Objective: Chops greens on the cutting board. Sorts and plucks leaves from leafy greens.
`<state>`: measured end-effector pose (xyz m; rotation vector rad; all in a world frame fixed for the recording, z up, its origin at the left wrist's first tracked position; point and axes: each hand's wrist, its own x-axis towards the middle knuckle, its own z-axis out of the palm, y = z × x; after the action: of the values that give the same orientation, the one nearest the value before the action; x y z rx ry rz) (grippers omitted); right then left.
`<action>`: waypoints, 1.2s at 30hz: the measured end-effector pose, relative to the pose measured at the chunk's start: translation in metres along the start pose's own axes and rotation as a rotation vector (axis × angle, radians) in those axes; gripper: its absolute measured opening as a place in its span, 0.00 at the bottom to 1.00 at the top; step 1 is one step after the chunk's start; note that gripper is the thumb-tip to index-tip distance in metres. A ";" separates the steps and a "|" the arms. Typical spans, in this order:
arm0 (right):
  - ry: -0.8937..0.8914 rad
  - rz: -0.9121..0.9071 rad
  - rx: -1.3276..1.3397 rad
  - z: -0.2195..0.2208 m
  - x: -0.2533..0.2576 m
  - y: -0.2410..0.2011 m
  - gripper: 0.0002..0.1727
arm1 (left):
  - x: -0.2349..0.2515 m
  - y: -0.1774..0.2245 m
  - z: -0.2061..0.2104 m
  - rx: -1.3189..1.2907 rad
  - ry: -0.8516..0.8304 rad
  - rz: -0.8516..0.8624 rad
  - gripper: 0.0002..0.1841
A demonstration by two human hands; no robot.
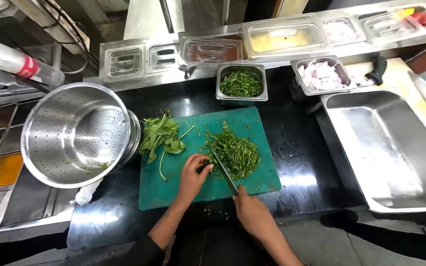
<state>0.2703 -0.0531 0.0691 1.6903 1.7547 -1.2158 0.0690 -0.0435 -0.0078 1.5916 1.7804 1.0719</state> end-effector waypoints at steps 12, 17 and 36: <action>0.041 -0.023 -0.040 -0.014 -0.015 -0.012 0.23 | 0.033 -0.020 -0.018 0.165 -0.277 0.341 0.10; 0.033 0.000 -0.093 -0.012 -0.014 -0.021 0.23 | 0.037 -0.023 -0.026 0.124 -0.360 0.415 0.17; -0.048 0.039 -0.174 -0.026 -0.009 -0.047 0.22 | 0.051 -0.041 -0.027 0.119 -0.449 0.652 0.05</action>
<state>0.2346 -0.0317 0.1042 1.5746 1.7368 -1.0453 0.0151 0.0004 -0.0206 2.3498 1.0630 0.7733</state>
